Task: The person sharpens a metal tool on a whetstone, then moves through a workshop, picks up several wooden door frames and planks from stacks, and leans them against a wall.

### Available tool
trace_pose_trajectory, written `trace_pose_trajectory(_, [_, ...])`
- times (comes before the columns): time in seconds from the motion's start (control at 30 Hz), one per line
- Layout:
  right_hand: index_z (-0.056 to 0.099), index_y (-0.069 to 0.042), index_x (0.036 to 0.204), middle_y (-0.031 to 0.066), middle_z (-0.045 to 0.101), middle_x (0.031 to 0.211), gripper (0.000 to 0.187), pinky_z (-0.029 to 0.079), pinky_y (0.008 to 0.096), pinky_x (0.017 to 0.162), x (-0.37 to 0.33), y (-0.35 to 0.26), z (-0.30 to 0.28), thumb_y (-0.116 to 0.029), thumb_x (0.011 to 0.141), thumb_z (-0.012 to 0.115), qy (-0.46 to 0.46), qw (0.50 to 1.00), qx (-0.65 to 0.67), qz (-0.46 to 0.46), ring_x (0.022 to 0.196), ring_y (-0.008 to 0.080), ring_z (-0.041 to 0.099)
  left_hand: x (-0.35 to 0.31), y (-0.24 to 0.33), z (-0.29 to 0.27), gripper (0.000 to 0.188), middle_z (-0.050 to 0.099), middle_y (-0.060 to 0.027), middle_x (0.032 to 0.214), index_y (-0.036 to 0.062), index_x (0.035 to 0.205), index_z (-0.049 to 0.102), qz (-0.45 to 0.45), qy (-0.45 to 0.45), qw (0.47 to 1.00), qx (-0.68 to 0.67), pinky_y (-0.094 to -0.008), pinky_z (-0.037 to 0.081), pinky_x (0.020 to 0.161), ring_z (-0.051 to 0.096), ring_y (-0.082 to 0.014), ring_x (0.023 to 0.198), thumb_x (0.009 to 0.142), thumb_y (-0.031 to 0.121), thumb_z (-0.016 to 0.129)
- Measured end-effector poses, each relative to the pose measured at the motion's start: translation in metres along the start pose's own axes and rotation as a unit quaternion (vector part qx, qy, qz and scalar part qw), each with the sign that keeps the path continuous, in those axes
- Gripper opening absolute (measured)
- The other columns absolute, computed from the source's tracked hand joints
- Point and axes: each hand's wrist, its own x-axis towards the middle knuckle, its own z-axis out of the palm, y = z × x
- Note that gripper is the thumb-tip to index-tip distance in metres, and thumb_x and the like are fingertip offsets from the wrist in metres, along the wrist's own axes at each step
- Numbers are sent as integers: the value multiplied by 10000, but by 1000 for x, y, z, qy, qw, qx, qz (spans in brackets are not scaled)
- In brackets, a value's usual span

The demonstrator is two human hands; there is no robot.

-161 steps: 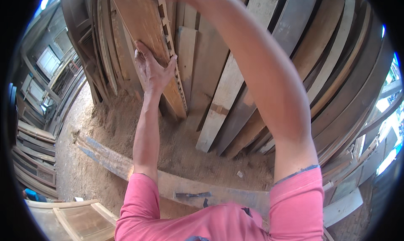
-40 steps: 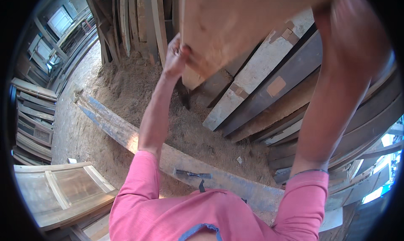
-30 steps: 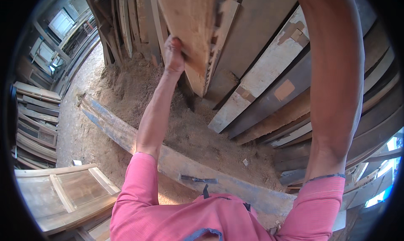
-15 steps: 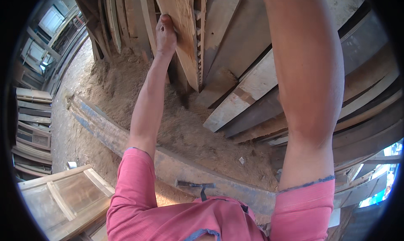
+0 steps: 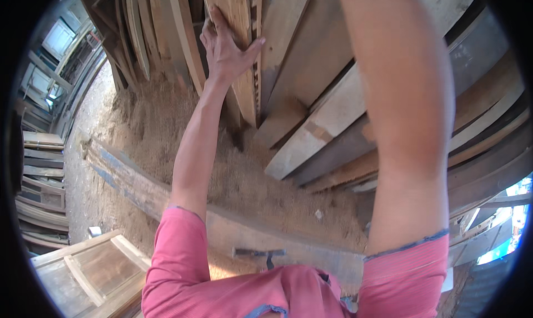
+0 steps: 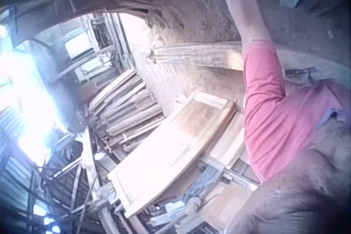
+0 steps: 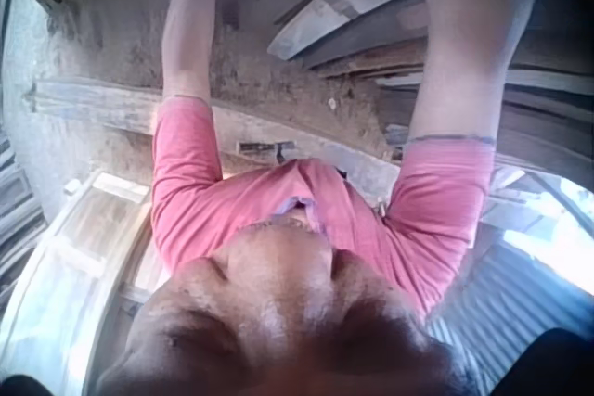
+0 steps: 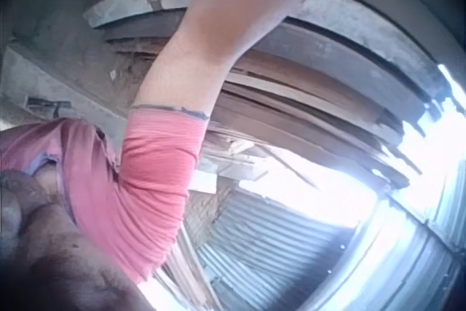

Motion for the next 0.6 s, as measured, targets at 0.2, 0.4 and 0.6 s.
trace_pose_trajectory(0.2, [430, 0, 1367, 160, 592, 1218, 590, 494, 355, 887, -82, 55, -13, -323, 929, 657, -25, 991, 68, 114, 1084, 226, 585, 39, -5, 16, 1242, 283, -351, 1441, -5, 1543, 10, -53, -28, 998, -14, -514, 234, 1137, 244, -488, 1362, 721, 457, 819])
trace_pose_trajectory(0.4, [553, -27, 1222, 3, 575, 985, 380, 480, 246, 741, -293, 161, -66, -328, 991, 569, -169, 903, 111, 380, 884, 78, 534, 47, -24, 48, 1221, 294, -361, 1418, 95, 1562, 77, 16, 52, 998, -25, -551, 320, 1074, 274, -509, 1324, 669, 426, 841])
trace_pose_trajectory(0.6, [614, -47, 1073, 1, 608, 834, 284, 490, 259, 667, -505, 184, -112, -315, 1009, 545, -161, 792, 54, 587, 754, 80, 556, 60, -14, 82, 1220, 292, -367, 1437, -3, 1546, 39, 13, 6, 1000, -17, -548, 216, 1135, 268, -488, 1352, 738, 560, 759])
